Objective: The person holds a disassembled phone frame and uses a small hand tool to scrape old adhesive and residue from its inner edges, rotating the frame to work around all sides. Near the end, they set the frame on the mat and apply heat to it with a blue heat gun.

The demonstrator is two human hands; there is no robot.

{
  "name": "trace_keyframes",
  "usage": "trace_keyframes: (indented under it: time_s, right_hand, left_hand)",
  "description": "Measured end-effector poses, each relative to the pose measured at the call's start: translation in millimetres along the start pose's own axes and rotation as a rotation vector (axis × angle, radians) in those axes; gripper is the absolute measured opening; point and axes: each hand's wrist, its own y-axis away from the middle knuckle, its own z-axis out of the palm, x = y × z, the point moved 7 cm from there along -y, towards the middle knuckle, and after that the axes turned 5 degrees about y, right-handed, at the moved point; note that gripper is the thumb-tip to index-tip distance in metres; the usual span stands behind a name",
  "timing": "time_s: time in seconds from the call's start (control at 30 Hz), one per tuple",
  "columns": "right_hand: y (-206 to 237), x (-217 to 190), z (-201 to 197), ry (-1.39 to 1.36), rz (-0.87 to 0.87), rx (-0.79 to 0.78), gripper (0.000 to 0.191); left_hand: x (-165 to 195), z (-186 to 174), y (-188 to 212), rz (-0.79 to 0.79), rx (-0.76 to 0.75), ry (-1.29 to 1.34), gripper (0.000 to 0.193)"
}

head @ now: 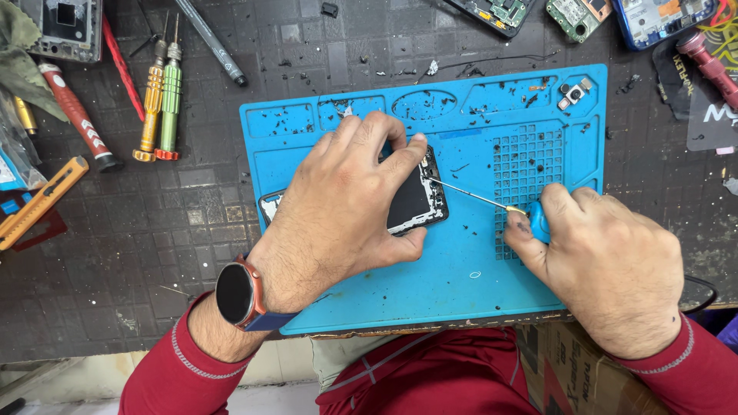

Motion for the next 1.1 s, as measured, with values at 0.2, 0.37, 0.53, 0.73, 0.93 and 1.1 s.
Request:
trace_keyframes:
  time_s: [0.2, 0.37, 0.53, 0.73, 0.93, 1.1]
  right_hand:
    - [0.5, 0.0, 0.3, -0.004, 0.005, -0.001, 0.046]
    - [1.2, 0.3, 2.0, -0.02, -0.008, -0.026, 0.046]
    - [0.8, 0.4, 2.7, -0.012, -0.015, -0.047, 0.046]
    - [1.5, -0.8, 0.2, -0.008, 0.008, -0.008, 0.045]
    - [1.9, -1.1, -0.5, -0.016, 0.004, 0.008, 0.045]
    - [1.9, -1.1, -0.2, -0.016, 0.016, 0.027, 0.046]
  left_hand:
    - [0.2, 0.2, 0.6, 0.005, 0.0, 0.006, 0.075]
    - [0.4, 0.0, 0.8, 0.013, 0.009, 0.003, 0.076]
    - [-1.0, -0.4, 0.8, 0.003, -0.005, 0.013, 0.075]
    - [-1.3, -0.4, 1.5, -0.004, -0.008, 0.015, 0.076]
    - [-0.4, -0.3, 2.5, 0.002, -0.005, 0.008, 0.076]
    - [-2.2, 1.7, 2.2, -0.009, -0.018, 0.013, 0.077]
